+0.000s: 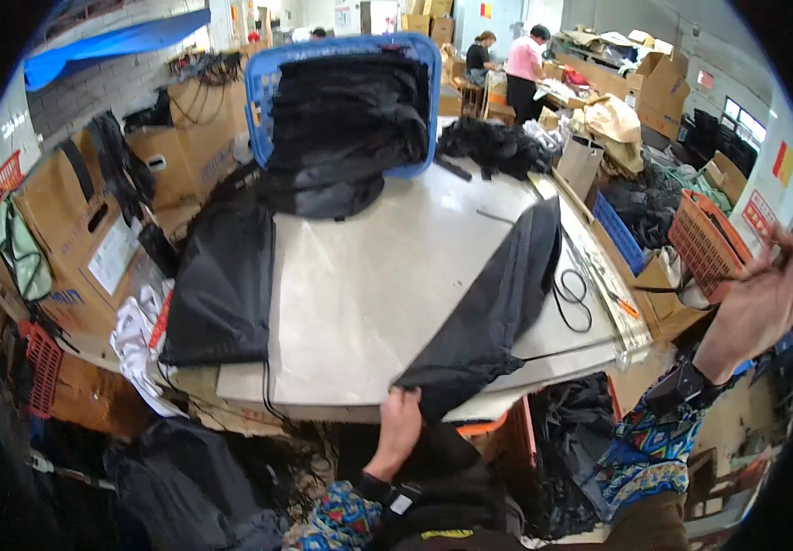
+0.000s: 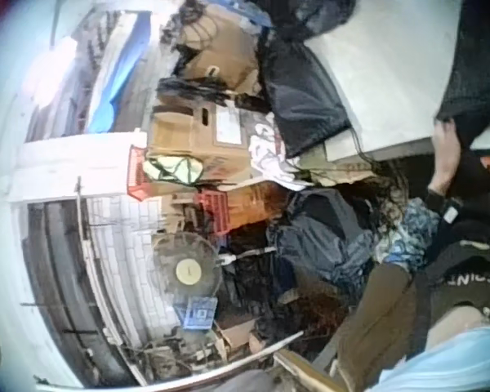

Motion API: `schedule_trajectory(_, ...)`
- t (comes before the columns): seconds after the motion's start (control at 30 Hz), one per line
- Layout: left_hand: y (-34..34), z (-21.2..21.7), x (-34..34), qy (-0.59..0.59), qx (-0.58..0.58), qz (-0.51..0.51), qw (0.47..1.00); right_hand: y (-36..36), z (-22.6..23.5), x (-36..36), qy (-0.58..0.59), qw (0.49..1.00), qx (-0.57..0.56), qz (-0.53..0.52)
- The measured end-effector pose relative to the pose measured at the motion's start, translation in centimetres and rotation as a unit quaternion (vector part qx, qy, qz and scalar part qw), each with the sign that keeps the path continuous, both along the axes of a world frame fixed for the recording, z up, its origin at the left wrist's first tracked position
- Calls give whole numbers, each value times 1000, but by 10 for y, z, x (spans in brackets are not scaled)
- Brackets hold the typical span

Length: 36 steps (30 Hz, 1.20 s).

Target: The person uses a metal tool to thread black drawstrings through the hems of black fabric bags. They pull the strings through, adjust the tension, and place the finished bags into a pile on the table. The process is repeated for multiple bags in a workshop setting.

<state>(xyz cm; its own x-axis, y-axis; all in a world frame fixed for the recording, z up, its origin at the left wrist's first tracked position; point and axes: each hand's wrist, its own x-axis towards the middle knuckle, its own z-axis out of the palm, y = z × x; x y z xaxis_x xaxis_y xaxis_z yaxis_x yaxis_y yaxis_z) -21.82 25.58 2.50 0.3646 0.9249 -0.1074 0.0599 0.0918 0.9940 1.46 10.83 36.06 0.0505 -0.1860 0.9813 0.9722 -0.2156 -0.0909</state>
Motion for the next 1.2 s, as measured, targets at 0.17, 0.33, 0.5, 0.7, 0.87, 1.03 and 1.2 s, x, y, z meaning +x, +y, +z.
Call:
schedule_trajectory(0.17,11,26,-6,-264,-348,-10,899,-22,-47,11,-58,995,-71,35)
schedule_trajectory(0.33,11,78,3,-288,-350,-78,888,16,-142,-29,329,771,-472,272)
schedule_trajectory(0.5,10,91,-17,182,282,26,942,20,-161,-53,337,631,-540,443)
schedule_trajectory(0.7,6,100,10,8,494,-63,867,34,-164,-68,207,731,-522,388)
schedule_trajectory(0.87,31,90,-41,164,507,23,846,15,-176,20,77,902,-423,28)
schedule_trajectory(1.03,65,81,-84,284,410,126,858,7,-201,59,315,874,-348,127)
schedule_trajectory(1.2,78,78,-106,300,362,166,867,-25,-233,140,380,907,-151,95)
